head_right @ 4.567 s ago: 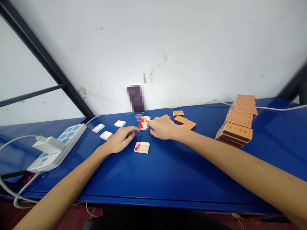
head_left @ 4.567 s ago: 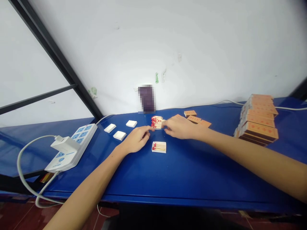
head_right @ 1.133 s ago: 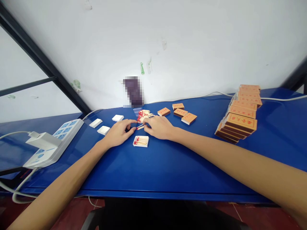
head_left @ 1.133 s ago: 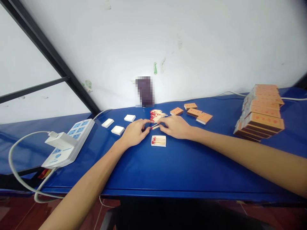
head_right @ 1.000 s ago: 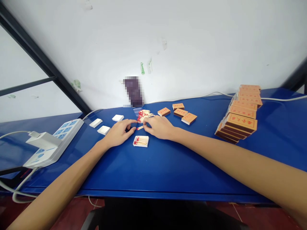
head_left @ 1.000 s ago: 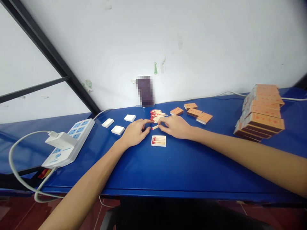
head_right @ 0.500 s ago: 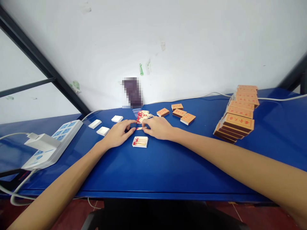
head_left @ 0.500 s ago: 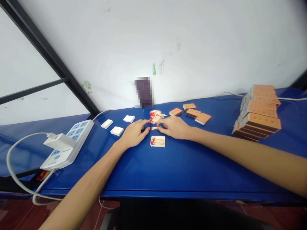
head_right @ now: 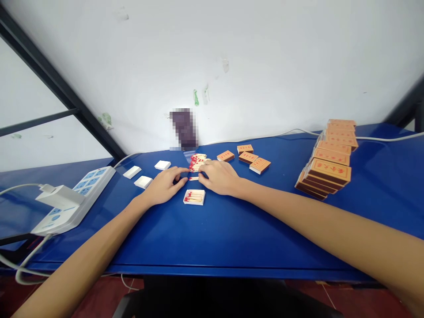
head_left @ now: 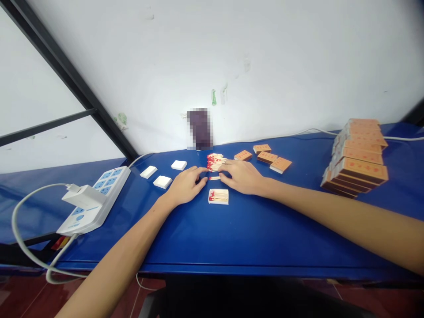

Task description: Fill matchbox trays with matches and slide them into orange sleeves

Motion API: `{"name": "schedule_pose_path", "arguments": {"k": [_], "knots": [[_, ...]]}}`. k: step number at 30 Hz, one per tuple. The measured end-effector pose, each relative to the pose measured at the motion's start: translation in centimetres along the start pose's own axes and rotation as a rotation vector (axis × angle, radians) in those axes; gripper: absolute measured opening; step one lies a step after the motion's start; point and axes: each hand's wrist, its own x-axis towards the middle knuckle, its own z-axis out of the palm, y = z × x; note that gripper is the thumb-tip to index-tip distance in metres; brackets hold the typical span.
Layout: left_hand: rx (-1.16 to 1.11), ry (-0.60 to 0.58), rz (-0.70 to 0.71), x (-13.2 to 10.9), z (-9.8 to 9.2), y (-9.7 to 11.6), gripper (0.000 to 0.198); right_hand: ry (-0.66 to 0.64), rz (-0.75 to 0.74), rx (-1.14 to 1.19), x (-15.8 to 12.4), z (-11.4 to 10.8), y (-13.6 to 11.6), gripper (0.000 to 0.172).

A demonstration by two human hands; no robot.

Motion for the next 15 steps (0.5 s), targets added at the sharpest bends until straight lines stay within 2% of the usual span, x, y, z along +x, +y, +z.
{"name": "schedule_pose_path", "arguments": {"k": [7, 15], "knots": [[-0.008, 0.001, 0.010, -0.07, -0.18, 0.15, 0.038, -0.004, 0.007, 0.001, 0.01, 0.04, 0.03, 0.031], [-0.036, 0.011, 0.019, -0.02, -0.04, 0.15, 0.034, -0.021, -0.086, 0.072, 0.09, 0.18, 0.24, 0.032]]}}
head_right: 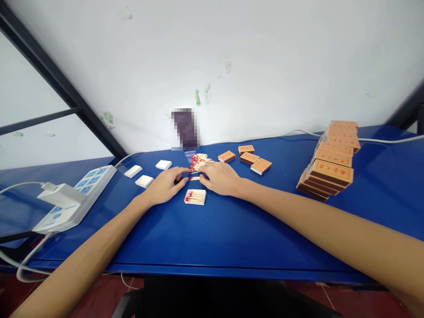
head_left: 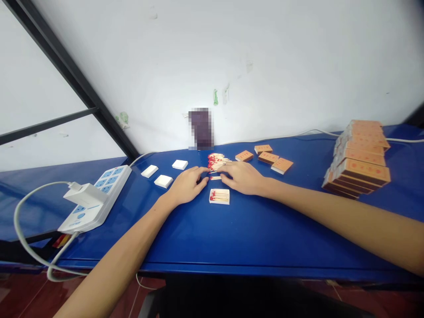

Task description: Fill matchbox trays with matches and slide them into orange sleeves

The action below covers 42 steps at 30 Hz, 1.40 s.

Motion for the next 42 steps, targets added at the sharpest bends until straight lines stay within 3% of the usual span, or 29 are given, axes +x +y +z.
{"name": "schedule_pose_path", "arguments": {"k": [10, 19, 42], "knots": [[-0.023, -0.007, 0.028, -0.02, -0.12, 0.09, 0.029, -0.013, 0.072, -0.022, -0.03, -0.06, -0.11, 0.035], [-0.026, -0.013, 0.044, 0.00, -0.08, -0.01, 0.028, -0.018, 0.030, -0.026, 0.04, 0.05, 0.01, 0.034], [-0.056, -0.037, 0.075, -0.15, -0.34, 0.00, 0.027, -0.050, 0.085, -0.017, 0.03, -0.06, -0.05, 0.040]]}}
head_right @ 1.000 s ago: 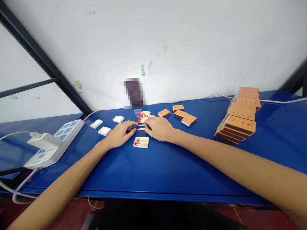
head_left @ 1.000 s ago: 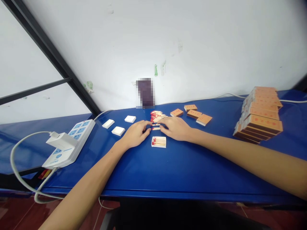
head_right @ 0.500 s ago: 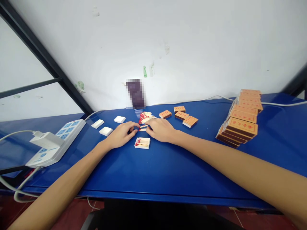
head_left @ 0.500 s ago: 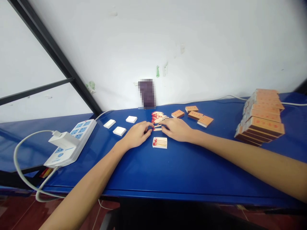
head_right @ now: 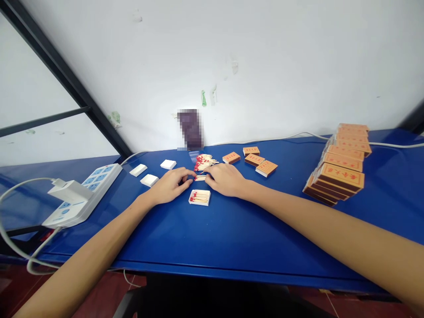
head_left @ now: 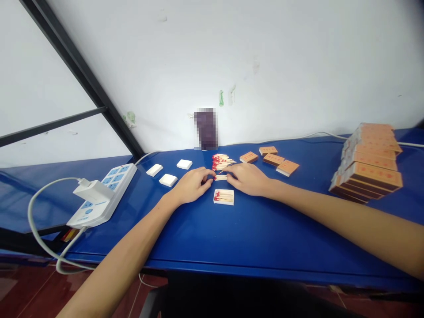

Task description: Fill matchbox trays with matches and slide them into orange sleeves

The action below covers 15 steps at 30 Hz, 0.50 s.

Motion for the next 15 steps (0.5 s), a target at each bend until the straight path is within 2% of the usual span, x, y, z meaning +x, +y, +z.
{"name": "schedule_pose_path", "arguments": {"k": [8, 15], "knots": [[0.012, 0.006, 0.025, 0.06, -0.04, 0.29, 0.028, 0.021, 0.021, -0.038, -0.08, -0.03, -0.17, 0.033], [0.039, 0.036, -0.011, -0.02, -0.04, 0.17, 0.030, 0.056, 0.086, -0.056, -0.18, -0.03, -0.29, 0.030]]}}
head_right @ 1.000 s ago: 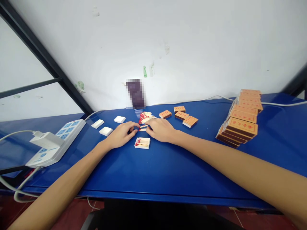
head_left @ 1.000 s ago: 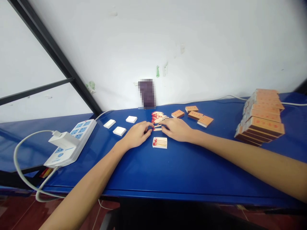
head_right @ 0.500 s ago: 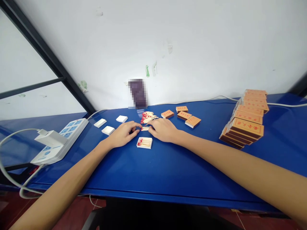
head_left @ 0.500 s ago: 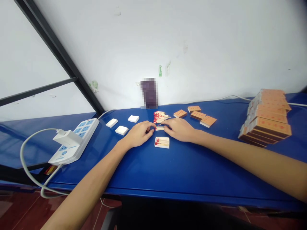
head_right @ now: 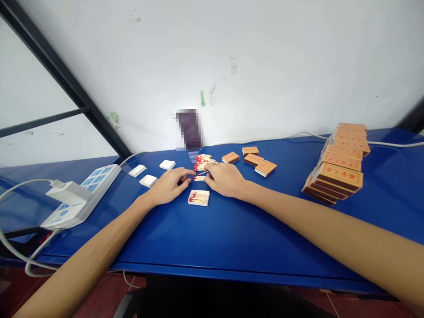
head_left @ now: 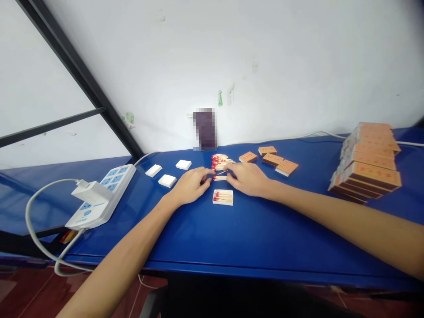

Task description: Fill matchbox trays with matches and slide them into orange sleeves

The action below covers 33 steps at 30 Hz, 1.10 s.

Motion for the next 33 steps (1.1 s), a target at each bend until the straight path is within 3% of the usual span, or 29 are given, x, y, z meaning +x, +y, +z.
{"name": "schedule_pose_path", "arguments": {"k": [7, 18, 33], "knots": [[0.045, 0.001, -0.084, 0.04, 0.08, -0.25, 0.035, -0.020, -0.060, 0.032, 0.11, 0.32, 0.32, 0.034], [0.071, -0.022, -0.054, -0.07, 0.22, -0.53, 0.039, -0.090, -0.097, 0.036, 0.26, 0.08, 0.31, 0.039], [0.060, -0.055, -0.012, -0.03, 0.17, -0.57, 0.038, -0.072, -0.130, 0.045, 0.30, 0.28, 0.47, 0.040]]}}
